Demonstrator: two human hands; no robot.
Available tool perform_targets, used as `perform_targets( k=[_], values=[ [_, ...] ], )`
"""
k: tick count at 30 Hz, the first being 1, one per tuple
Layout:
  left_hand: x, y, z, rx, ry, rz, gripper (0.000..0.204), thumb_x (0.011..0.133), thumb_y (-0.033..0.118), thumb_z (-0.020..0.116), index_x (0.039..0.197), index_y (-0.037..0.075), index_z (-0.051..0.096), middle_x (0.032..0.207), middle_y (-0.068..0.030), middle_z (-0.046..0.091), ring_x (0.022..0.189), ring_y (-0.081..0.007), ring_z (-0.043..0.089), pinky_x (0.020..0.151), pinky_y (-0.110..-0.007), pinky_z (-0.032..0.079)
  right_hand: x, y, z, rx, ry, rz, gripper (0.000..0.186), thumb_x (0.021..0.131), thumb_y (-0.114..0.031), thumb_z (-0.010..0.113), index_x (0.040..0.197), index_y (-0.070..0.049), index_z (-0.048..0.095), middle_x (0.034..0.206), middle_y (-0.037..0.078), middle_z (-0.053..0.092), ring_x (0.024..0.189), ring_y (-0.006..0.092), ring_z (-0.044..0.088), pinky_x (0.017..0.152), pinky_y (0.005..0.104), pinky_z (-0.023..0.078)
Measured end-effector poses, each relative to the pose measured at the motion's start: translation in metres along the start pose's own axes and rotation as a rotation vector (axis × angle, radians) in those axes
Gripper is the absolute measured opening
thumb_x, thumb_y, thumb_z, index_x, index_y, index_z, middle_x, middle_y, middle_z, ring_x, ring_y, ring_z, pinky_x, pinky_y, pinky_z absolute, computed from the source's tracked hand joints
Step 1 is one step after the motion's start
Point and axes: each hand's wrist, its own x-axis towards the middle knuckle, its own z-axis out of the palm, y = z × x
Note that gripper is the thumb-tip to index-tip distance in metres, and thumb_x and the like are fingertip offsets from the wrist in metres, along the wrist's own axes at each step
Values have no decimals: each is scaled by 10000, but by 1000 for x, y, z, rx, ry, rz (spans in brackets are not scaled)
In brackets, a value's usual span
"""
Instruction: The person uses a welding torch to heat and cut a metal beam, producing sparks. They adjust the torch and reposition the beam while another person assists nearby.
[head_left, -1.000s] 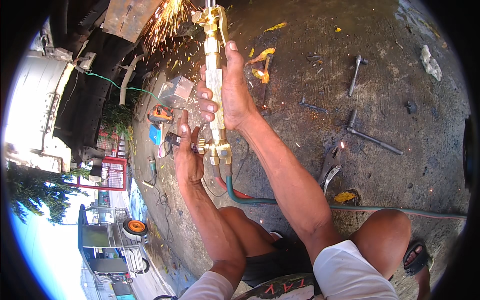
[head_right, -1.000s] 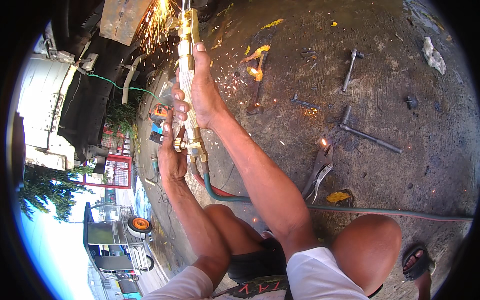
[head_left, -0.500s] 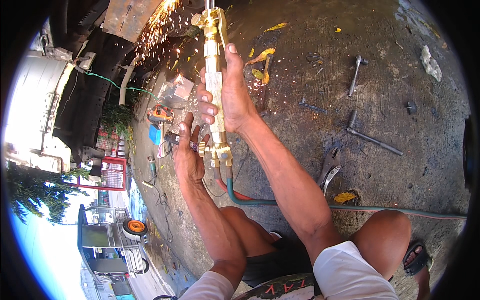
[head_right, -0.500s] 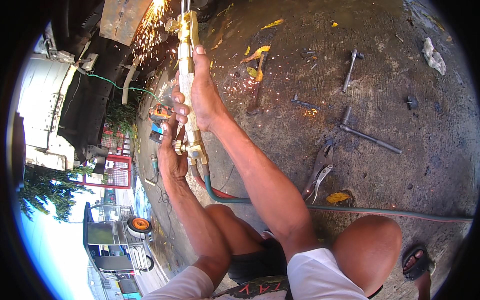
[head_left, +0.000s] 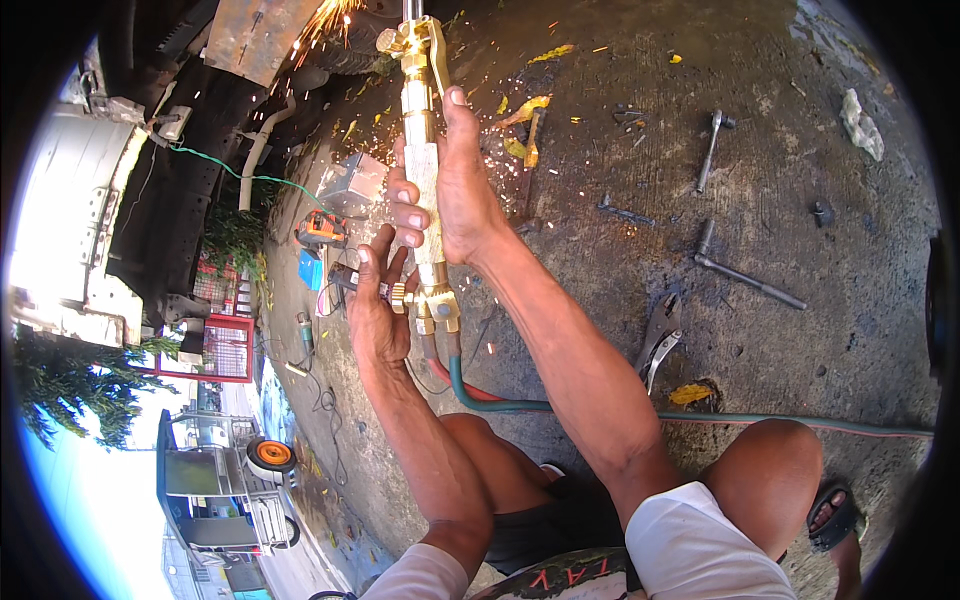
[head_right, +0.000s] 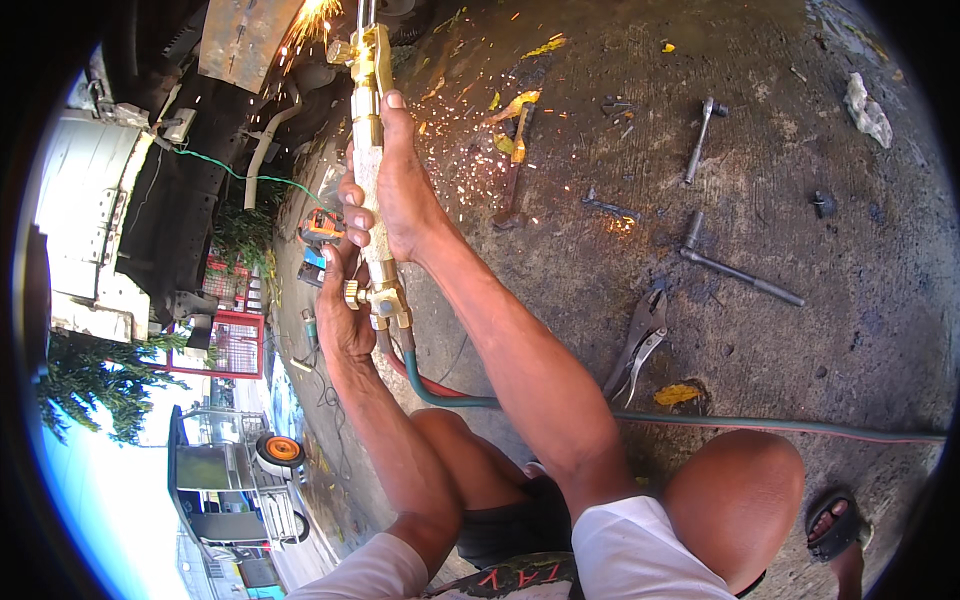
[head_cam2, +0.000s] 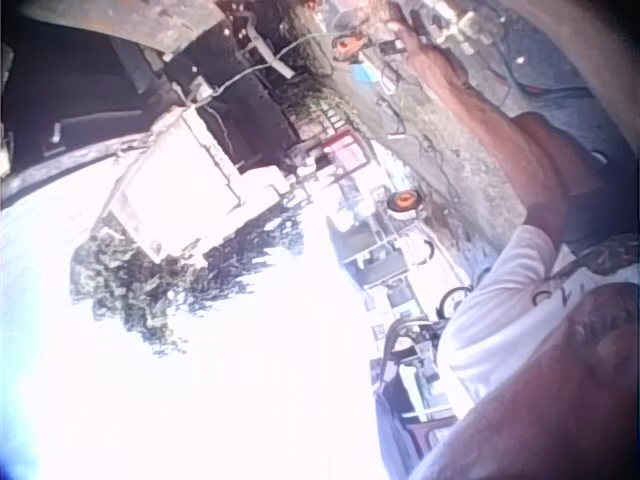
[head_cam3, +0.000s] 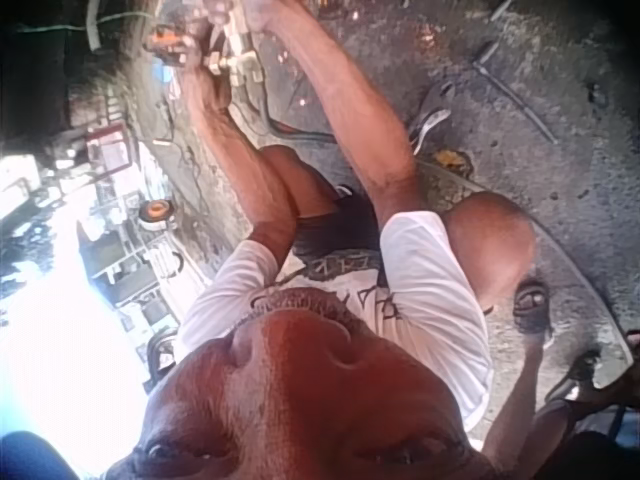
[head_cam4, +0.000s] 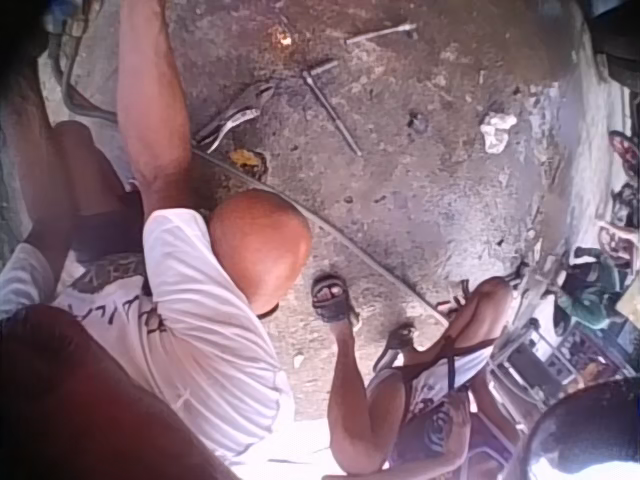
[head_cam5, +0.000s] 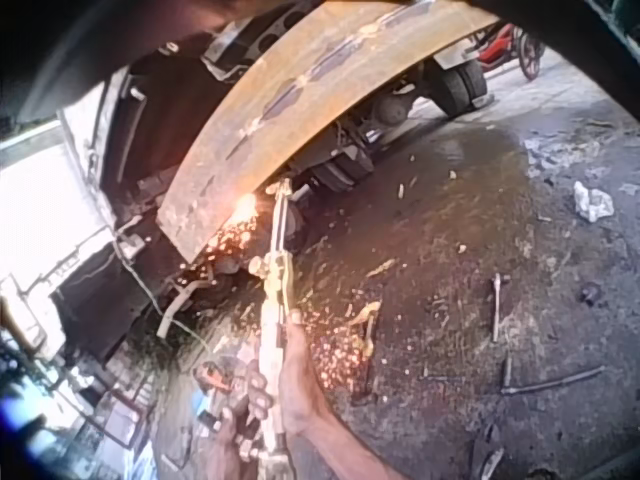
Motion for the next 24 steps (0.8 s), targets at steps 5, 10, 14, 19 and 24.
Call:
perform_targets(
  k=[5,10,14,19,24],
  values=[
    [-6,8,10,46,21,7,782,998,541,525,1486,-51,376,1509,-149,456,1381,-302,436,1090,-470,386,1,-1,-2,-4,-4,7,773,859,-884,275,863,-125,426,583,-20,388,388,79,354,339,265,337],
    [1,1,-4,-25,-23,-3,797,990,550,534,1477,-62,382,1491,-153,476,1376,-300,448,1078,-475,398,0,1,0,10,-16,21,778,853,-891,275,859,-128,431,580,-22,390,390,73,357,341,255,335],
    [3,-1,-4,-56,-42,8,795,991,548,534,1470,-69,388,1484,-160,481,1371,-291,457,1066,-470,407,1,1,-2,-2,-14,16,785,846,-897,280,858,-128,431,582,-22,393,392,71,355,341,253,332],
    [1,0,0,-44,-33,5,783,997,542,528,1463,-75,401,1474,-167,487,1367,-289,461,1067,-468,410,-2,-1,-1,-6,3,21,792,839,-904,280,857,-127,430,587,-21,396,395,70,354,342,251,326],
    [-2,3,1,-35,-31,7,782,1002,543,516,1464,-77,400,1464,-179,489,1371,-289,459,1076,-462,407,-1,-1,-1,1,-18,25,793,845,-900,268,852,-124,431,585,-18,400,395,74,351,347,256,328]
  ],
)
